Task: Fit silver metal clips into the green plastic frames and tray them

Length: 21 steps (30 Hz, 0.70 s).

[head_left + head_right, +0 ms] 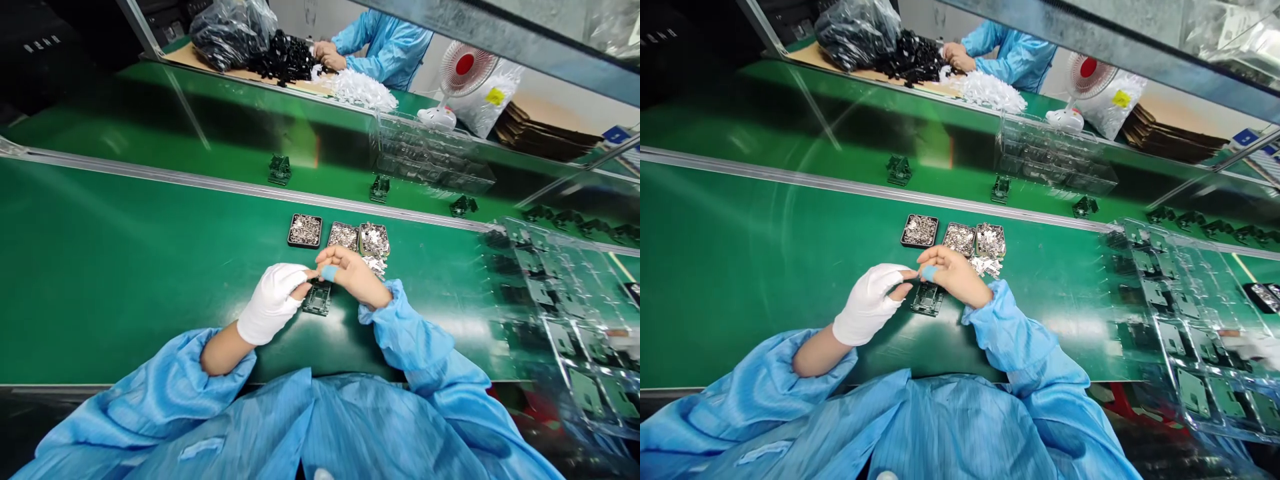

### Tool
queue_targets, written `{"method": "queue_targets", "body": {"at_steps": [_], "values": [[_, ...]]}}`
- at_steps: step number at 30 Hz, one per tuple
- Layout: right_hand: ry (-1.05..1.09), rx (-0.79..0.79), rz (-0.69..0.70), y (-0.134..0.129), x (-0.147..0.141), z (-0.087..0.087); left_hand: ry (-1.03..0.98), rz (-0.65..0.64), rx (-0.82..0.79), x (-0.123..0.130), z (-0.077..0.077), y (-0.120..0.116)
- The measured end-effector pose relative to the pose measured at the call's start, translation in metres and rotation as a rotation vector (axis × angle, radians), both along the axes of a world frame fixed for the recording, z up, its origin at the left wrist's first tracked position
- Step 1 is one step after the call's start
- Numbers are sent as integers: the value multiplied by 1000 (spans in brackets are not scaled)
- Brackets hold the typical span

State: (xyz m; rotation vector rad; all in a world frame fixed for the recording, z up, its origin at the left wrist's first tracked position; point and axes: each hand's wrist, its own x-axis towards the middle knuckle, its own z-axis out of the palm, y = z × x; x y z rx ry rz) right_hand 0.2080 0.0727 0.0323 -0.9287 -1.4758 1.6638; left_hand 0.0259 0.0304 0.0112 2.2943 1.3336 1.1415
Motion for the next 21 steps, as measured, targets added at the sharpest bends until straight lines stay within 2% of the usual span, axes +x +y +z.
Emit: {"method": "queue_targets", "body": {"at_steps": [6,10,13,17,21], "values": [[81,-159,55,-16,-11,2,40,-10,45,0,0,-1],[42,-161,18,-19,-10,5,129,-66,30,-1,-2,-2],[40,-142,21,-23,-7,6,82,-50,5,1,1,-5],[-42,-7,51,-30,-2,5,-94,8,-123,5,8,-8],[-266,267,77,-35,5,6,-146,-81,-256,2,6,-9]]}}
